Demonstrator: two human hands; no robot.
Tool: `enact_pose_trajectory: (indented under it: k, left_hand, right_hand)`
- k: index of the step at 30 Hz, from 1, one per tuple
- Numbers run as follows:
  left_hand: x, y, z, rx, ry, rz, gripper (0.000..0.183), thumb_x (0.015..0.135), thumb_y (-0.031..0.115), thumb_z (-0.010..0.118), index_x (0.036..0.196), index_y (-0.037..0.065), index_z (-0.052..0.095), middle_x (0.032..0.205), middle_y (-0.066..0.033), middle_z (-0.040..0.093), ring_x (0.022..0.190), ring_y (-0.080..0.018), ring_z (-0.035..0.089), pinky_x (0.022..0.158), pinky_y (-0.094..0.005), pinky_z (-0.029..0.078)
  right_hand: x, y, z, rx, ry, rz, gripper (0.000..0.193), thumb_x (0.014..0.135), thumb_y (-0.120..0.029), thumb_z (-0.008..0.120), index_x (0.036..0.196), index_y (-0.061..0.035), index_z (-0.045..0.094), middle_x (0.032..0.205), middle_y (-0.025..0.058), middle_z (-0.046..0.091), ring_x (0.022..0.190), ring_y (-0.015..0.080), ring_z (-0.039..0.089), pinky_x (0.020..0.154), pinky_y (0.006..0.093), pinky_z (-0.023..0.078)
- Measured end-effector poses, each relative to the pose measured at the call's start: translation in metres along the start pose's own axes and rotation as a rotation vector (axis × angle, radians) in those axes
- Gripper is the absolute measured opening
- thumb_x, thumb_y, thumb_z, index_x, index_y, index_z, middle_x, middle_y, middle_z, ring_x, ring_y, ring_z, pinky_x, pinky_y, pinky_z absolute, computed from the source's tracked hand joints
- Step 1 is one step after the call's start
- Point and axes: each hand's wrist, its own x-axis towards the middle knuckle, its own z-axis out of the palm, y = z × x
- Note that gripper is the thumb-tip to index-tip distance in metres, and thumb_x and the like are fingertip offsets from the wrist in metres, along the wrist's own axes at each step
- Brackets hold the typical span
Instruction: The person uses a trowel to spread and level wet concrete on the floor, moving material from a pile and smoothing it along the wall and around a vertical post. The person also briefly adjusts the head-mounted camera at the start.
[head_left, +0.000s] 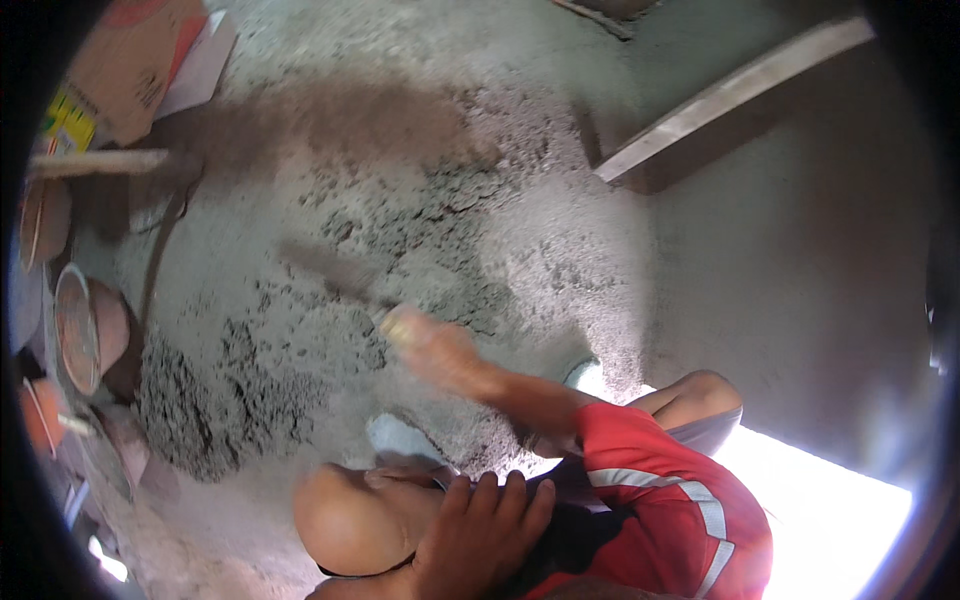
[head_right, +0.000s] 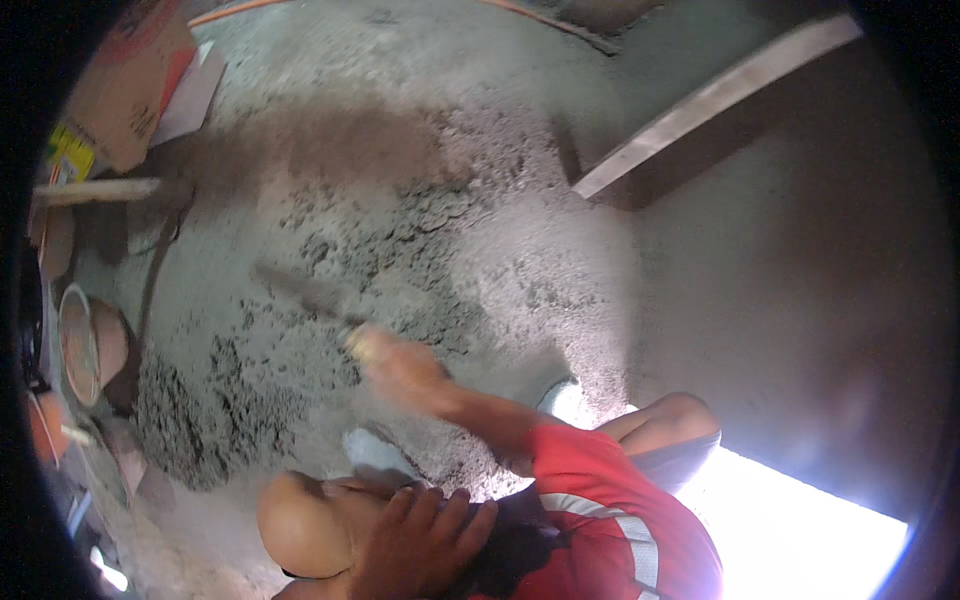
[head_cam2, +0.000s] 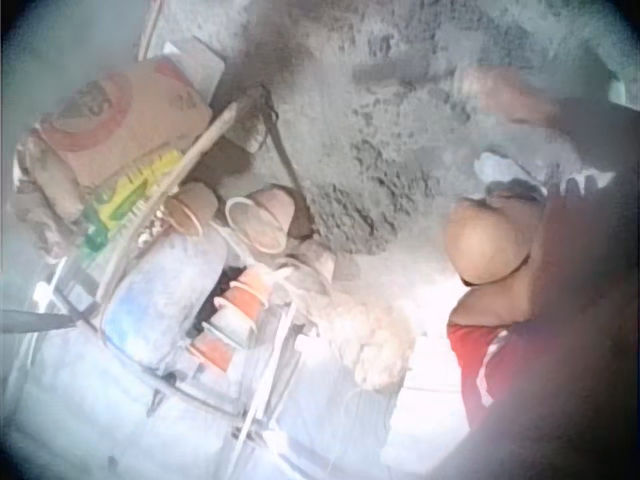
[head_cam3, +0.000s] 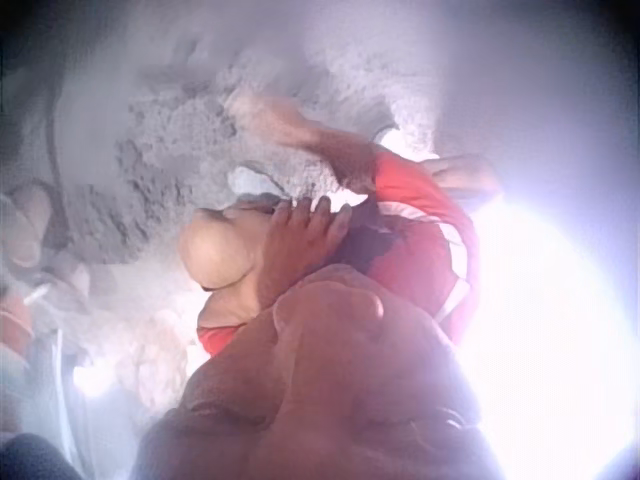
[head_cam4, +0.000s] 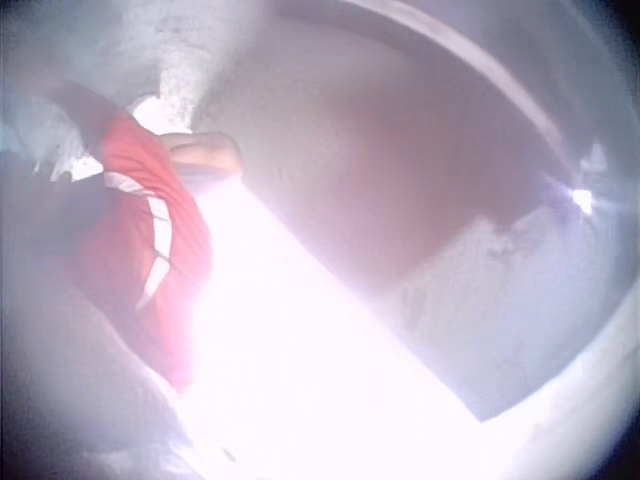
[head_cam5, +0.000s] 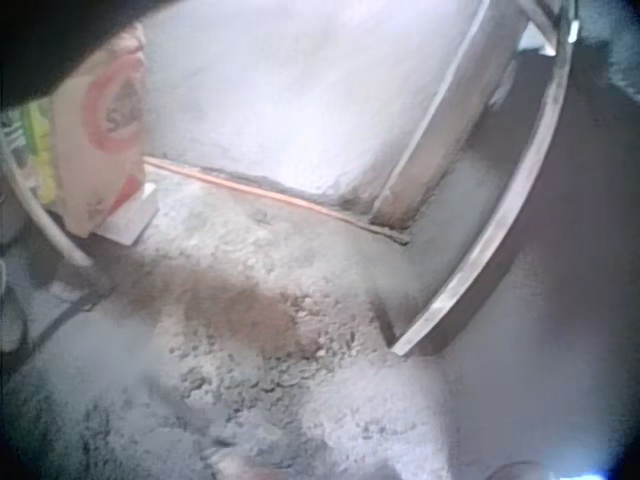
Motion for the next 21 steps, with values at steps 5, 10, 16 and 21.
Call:
enact_pose_trajectory:
  k: [5,10,16,21]
  left_hand:
    - [-0.006,-0.004,0.012,-0.037,-0.046,0.061,0.048,0.093,0.028,0.054,0.138,0.012,0.057,0.130,-0.0175,0.063,0.120,-0.0380,0.061,0.100,-0.0593,0.046]
    - [-0.003,-0.007,-0.006,-0.001,-0.061,0.076,0.048,0.093,0.027,0.054,0.137,0.011,0.057,0.125,-0.0175,0.065,0.117,-0.0368,0.062,0.099,-0.0564,0.048]
    - [0.002,0.001,-0.009,0.023,-0.017,0.127,0.045,0.091,0.025,0.054,0.133,0.011,0.060,0.121,-0.0159,0.067,0.112,-0.0331,0.064,0.096,-0.0506,0.050]
    - [0.001,0.009,-0.005,0.164,0.025,0.143,0.044,0.091,0.027,0.054,0.131,0.012,0.063,0.118,-0.0133,0.067,0.104,-0.0285,0.064,0.089,-0.0456,0.050]
  right_hand:
    - [0.049,0.158,-0.138,0.180,0.561,0.415,0.048,0.088,-0.028,0.074,0.122,0.0012,0.055,0.094,0.0187,0.071,0.075,0.0311,0.070,0.066,0.0442,0.058]
    - [0.057,0.138,-0.149,0.361,0.276,0.577,0.044,0.089,-0.023,0.069,0.123,0.0009,0.053,0.095,0.0232,0.070,0.080,0.0354,0.070,0.071,0.0473,0.057]
    - [0.021,0.007,-0.018,0.047,-0.085,0.210,0.047,0.092,-0.018,0.061,0.136,-0.0093,0.045,0.094,0.0225,0.069,0.082,0.0406,0.071,0.067,0.0529,0.055]
    - [0.020,-0.022,0.046,-0.073,-0.175,-0.182,0.035,0.095,-0.026,0.056,0.126,-0.0103,0.049,0.093,0.0229,0.071,0.081,0.0465,0.070,0.072,0.0572,0.055]
